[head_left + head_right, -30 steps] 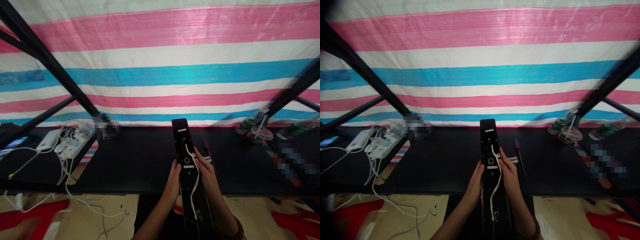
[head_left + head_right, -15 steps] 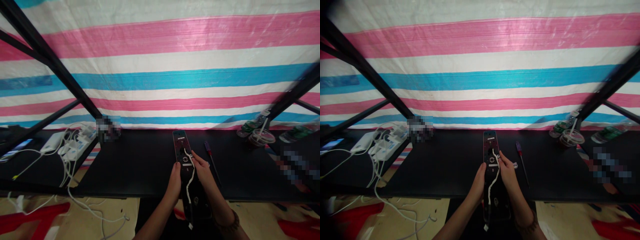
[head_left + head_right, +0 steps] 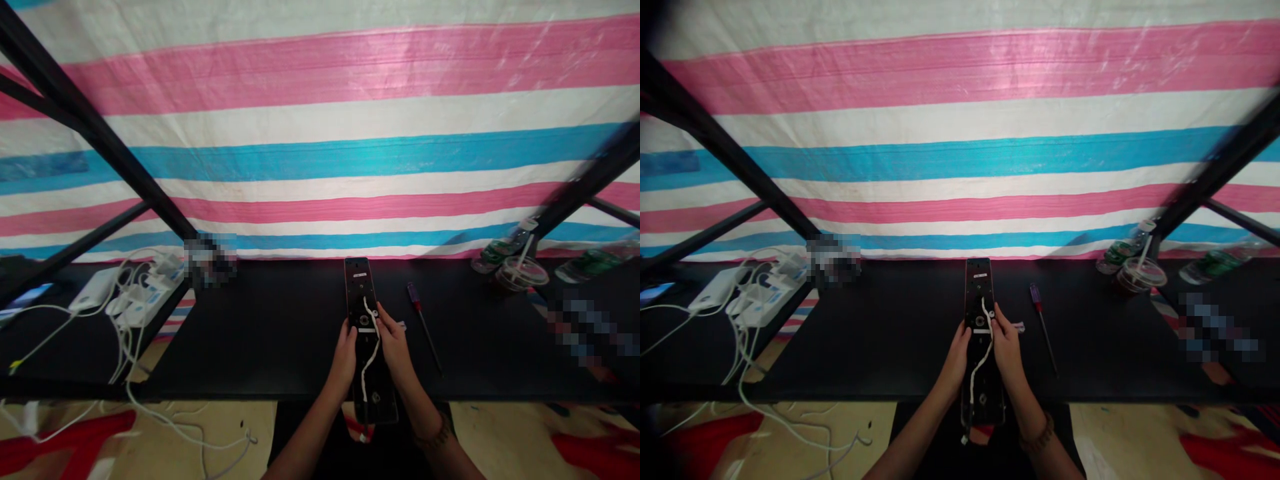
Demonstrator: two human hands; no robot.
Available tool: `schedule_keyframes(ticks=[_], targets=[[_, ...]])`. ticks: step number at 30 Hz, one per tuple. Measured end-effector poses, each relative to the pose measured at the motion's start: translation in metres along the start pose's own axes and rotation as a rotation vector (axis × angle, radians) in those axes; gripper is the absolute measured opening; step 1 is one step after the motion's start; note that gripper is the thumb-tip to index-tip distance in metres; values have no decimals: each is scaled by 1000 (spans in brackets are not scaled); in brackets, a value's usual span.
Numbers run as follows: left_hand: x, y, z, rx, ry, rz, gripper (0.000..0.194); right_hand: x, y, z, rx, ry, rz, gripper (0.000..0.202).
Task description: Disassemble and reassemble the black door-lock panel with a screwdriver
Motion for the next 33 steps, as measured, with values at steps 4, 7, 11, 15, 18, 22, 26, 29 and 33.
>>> schedule_keyframes(ticks=[4,7,11,15,18,22,26,29,33], targets=[[0,-3,-6,27,4,-45,51,1,-3,-3,-60,-2,36,52],[0,-4,-10,51,8,-76,53,3,-10,-9,-112,-54,91,53],[0,-5,-10,58,4,-104,52,-21,-27,-22,-237,-100,430,41],[0,-9,-8,97,-3,-163,51,-86,-45,-36,-237,219,1056,33],[0,-14,-9,134,-22,-249,53,-113,-39,-48,-20,162,1227,21],[4,-15,-12,189,-70,-417,54,-112,-43,-60,43,19,1167,15],[7,-4,-14,287,-99,-516,49,-87,-67,-55,19,-92,1025,21],[5,-5,-18,295,-103,-504,50,-53,-103,-34,-189,-60,674,30],[-3,-15,-22,259,-112,-478,54,-2,-129,1,-503,-105,286,22]])
Point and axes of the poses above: each hand's wrist, its own z-axis away from the middle knuckle, its own x-axis out of the palm, y = z × x, the point moved 7 cm from there along -z, towards the middle knuckle, and after that the axes turned 1 degree about y, right-handed, at the moved point
